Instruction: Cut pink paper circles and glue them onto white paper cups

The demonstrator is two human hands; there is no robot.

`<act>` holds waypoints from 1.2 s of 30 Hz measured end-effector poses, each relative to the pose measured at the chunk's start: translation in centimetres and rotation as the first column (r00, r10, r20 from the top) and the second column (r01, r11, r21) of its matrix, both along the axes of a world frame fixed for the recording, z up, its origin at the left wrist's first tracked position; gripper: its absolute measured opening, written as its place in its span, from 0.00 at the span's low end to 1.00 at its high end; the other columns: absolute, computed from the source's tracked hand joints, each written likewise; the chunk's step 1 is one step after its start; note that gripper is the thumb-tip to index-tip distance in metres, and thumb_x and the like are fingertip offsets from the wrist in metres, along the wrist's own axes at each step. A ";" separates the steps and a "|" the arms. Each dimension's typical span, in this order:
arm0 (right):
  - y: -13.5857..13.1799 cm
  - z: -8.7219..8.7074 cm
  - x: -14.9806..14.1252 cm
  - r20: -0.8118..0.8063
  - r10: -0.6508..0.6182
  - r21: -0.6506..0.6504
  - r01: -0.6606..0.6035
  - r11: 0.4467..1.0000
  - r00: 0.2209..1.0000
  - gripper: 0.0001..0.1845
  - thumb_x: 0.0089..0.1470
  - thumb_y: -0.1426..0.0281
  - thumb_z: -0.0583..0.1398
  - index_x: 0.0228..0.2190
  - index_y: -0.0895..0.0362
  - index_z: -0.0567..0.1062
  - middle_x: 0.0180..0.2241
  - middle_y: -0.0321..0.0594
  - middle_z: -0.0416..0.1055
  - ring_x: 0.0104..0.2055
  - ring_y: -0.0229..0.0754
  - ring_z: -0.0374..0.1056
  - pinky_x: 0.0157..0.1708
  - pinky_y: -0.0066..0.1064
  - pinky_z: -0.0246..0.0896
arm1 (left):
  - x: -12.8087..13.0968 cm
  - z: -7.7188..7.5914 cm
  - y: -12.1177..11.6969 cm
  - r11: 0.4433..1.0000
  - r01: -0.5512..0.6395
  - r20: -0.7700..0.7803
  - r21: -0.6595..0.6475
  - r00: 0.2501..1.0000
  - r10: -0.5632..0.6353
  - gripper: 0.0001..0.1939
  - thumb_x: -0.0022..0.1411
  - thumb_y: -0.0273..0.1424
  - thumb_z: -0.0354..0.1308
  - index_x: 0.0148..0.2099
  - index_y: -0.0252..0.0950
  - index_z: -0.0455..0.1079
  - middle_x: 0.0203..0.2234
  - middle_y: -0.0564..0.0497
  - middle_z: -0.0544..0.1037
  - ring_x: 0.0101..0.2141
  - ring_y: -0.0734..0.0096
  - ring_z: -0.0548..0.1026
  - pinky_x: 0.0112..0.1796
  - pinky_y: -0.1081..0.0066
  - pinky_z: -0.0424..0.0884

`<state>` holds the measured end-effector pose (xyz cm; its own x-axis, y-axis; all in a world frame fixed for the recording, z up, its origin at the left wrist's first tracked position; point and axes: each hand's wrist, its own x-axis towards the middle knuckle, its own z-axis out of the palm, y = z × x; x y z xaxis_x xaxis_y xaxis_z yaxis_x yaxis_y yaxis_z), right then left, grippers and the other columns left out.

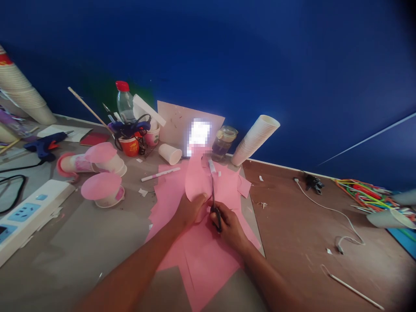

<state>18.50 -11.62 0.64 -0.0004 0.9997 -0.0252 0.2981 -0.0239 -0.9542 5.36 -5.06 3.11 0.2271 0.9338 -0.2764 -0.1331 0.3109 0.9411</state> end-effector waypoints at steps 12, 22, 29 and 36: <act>0.0 0.3 0.1 0.017 0.010 -0.009 -0.010 1.000 1.000 0.19 0.57 0.61 0.53 0.45 0.60 0.67 0.21 0.31 0.56 0.21 0.32 0.50 0.20 0.24 0.49 | -0.3 -0.3 0.1 0.999 0.033 -0.005 -0.001 0.999 -0.033 0.11 0.48 0.35 0.57 0.22 0.35 0.61 0.17 0.57 0.64 0.21 0.77 0.62 0.25 0.74 0.61; -0.2 0.5 0.2 0.001 0.016 -0.004 -0.016 1.000 1.000 0.18 0.57 0.59 0.52 0.43 0.59 0.67 0.24 0.32 0.57 0.23 0.33 0.52 0.22 0.25 0.52 | -0.5 -0.5 0.4 0.999 0.019 0.017 0.028 1.000 -0.019 0.10 0.50 0.35 0.58 0.28 0.31 0.70 0.24 0.50 0.74 0.27 0.70 0.70 0.30 0.71 0.67; -0.3 0.8 -0.2 -0.026 0.021 0.008 -0.021 1.000 0.999 0.20 0.56 0.57 0.53 0.42 0.59 0.67 0.24 0.33 0.58 0.23 0.33 0.53 0.22 0.25 0.52 | -0.4 -1.7 0.7 0.998 -0.051 0.091 -0.022 0.994 0.052 0.19 0.49 0.39 0.62 0.38 0.28 0.72 0.34 0.41 0.78 0.33 0.62 0.75 0.34 0.67 0.71; -0.3 0.7 0.0 -0.028 0.049 0.028 -0.048 0.998 0.998 0.23 0.56 0.53 0.53 0.44 0.58 0.66 0.25 0.34 0.58 0.24 0.34 0.54 0.23 0.25 0.53 | -0.3 -1.9 0.7 0.999 -0.039 0.081 0.000 0.996 0.039 0.19 0.49 0.39 0.62 0.37 0.27 0.73 0.31 0.43 0.78 0.31 0.64 0.75 0.32 0.67 0.71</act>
